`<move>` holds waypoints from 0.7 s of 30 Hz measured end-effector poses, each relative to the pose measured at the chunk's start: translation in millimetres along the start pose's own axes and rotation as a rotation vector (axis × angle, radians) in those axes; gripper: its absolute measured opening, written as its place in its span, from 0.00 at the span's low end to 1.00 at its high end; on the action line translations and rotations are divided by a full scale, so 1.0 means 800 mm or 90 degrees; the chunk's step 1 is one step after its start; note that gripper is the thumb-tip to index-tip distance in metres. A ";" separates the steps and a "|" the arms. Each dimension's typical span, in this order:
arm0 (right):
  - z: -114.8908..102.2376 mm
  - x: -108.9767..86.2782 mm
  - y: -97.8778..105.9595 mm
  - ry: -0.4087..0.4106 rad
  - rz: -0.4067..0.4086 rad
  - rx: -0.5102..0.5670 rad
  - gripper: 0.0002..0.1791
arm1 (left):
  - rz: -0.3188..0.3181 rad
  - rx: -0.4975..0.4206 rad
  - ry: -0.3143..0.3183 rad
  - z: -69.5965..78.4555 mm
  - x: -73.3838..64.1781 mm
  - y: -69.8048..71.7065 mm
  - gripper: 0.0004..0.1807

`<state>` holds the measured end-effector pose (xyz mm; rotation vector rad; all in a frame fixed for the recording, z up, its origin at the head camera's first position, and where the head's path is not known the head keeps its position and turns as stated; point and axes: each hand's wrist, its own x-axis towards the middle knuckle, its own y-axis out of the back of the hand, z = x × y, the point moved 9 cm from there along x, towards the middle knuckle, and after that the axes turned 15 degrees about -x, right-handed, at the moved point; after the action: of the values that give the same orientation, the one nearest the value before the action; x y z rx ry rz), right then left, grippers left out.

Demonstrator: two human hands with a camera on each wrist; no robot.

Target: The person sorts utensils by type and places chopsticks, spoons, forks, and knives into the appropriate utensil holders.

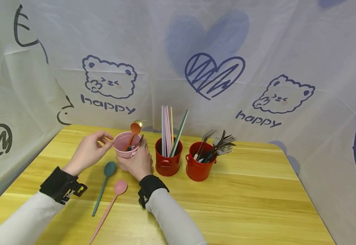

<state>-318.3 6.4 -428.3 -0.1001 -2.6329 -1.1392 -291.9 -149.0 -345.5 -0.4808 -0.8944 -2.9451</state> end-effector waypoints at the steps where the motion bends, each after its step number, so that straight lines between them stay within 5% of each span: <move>1: 0.000 0.000 0.000 0.000 0.000 0.002 0.52 | -0.002 0.002 0.002 -0.002 -0.002 0.000 0.08; 8: -0.001 -0.001 0.001 0.001 -0.004 0.007 0.52 | -0.024 0.008 0.023 -0.019 -0.016 -0.003 0.09; 21: -0.002 0.000 0.001 0.006 0.000 -0.001 0.52 | -0.126 0.031 0.095 -0.051 -0.047 -0.019 0.11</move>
<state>-317.7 6.0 -426.4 -0.0937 -2.6235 -1.1397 -269.2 -160.8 -397.1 -0.1765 -1.0480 -3.0742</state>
